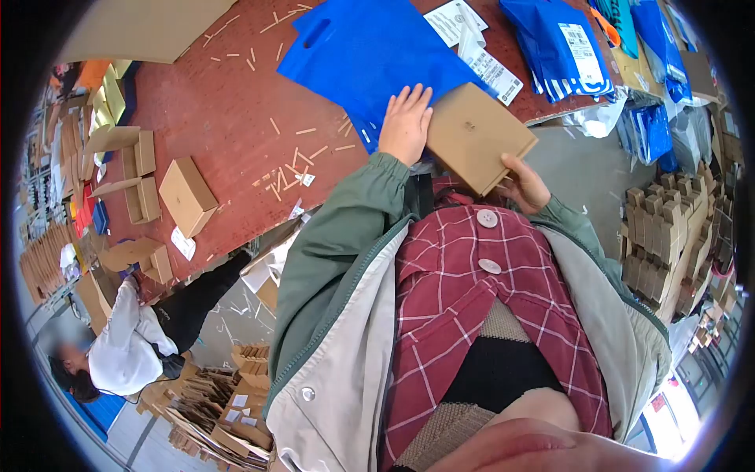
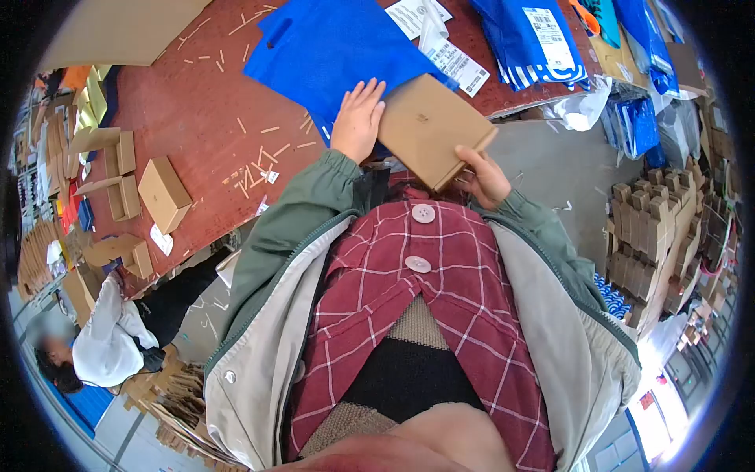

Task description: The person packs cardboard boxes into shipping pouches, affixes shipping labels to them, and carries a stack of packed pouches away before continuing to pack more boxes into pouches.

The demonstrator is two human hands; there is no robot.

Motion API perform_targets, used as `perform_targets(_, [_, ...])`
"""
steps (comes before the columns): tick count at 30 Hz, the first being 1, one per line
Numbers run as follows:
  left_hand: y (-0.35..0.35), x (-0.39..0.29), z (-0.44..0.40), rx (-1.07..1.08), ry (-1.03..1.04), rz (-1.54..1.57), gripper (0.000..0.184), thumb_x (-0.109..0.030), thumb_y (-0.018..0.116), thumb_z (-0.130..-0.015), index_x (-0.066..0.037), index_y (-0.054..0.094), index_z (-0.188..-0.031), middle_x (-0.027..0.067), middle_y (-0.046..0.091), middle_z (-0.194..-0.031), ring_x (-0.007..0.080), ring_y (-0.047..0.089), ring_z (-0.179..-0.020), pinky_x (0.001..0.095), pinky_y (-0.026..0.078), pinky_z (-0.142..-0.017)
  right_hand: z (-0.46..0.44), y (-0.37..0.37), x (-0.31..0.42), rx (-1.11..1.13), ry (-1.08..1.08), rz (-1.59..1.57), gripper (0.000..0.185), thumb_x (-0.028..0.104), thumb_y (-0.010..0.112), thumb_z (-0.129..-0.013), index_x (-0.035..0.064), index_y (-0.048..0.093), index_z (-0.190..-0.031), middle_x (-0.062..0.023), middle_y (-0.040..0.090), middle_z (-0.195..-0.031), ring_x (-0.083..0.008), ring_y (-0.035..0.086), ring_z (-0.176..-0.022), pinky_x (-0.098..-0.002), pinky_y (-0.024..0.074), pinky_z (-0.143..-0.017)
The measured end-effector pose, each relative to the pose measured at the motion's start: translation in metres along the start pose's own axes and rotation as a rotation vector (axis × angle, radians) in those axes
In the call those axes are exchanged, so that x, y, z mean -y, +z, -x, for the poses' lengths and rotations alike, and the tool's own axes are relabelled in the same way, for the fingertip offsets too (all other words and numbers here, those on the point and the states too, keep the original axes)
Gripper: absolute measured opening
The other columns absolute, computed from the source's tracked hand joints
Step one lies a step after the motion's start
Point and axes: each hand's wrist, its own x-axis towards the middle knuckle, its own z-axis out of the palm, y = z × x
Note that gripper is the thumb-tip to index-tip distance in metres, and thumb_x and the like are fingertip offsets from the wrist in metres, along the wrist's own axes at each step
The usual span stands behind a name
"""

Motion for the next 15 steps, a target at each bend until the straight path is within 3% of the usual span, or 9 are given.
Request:
perform_targets(4, [-0.026,0.001,0.001,0.017,0.032,0.08,0.04,-0.023,0.044,-0.098,-0.011,0.051,-0.135,0.0112,0.045,-0.143,0.0323,0.036,-0.135,0.0459,0.022,-0.113,-0.026,0.03,0.003,0.072,-0.027,0.141,0.056,0.034,0.059,-0.092,0.0071,0.039,-0.137,-0.0104,0.048,-0.133,-0.0216,0.05,-0.121,-0.0428,0.0426,-0.1])
perform_targets(7, [-0.053,0.01,0.004,-0.042,0.014,-0.026,0.039,-0.022,0.046,-0.098,-0.014,0.052,-0.135,0.0095,0.046,-0.143,0.0318,0.036,-0.135,0.0468,0.021,-0.114,-0.035,0.047,0.002,0.076,-0.015,-0.248,0.053,0.033,0.059,-0.093,0.0067,0.041,-0.135,-0.0105,0.051,-0.13,-0.021,0.051,-0.119,-0.039,0.0407,-0.103])
perform_targets(11, [-0.049,0.003,0.003,-0.038,0.016,-0.004,0.038,-0.02,0.046,-0.098,-0.014,0.052,-0.135,0.0087,0.047,-0.142,0.0318,0.037,-0.135,0.0467,0.021,-0.114,-0.038,0.065,0.003,0.129,-0.026,-0.08,0.05,0.033,0.058,-0.094,0.006,0.043,-0.133,-0.0108,0.055,-0.126,-0.0212,0.052,-0.119,-0.0389,0.0405,-0.103])
perform_targets(15, [-0.046,-0.019,0.005,0.085,0.1,0.155,0.038,-0.018,0.045,-0.098,-0.013,0.05,-0.136,0.0084,0.047,-0.142,0.0293,0.038,-0.135,0.046,0.022,-0.114,-0.064,0.087,0.002,0.18,-0.069,-0.003,0.045,0.033,0.063,-0.091,0.0068,0.05,-0.124,-0.0069,0.058,-0.117,-0.0187,0.057,-0.107,-0.0373,0.0429,-0.097])
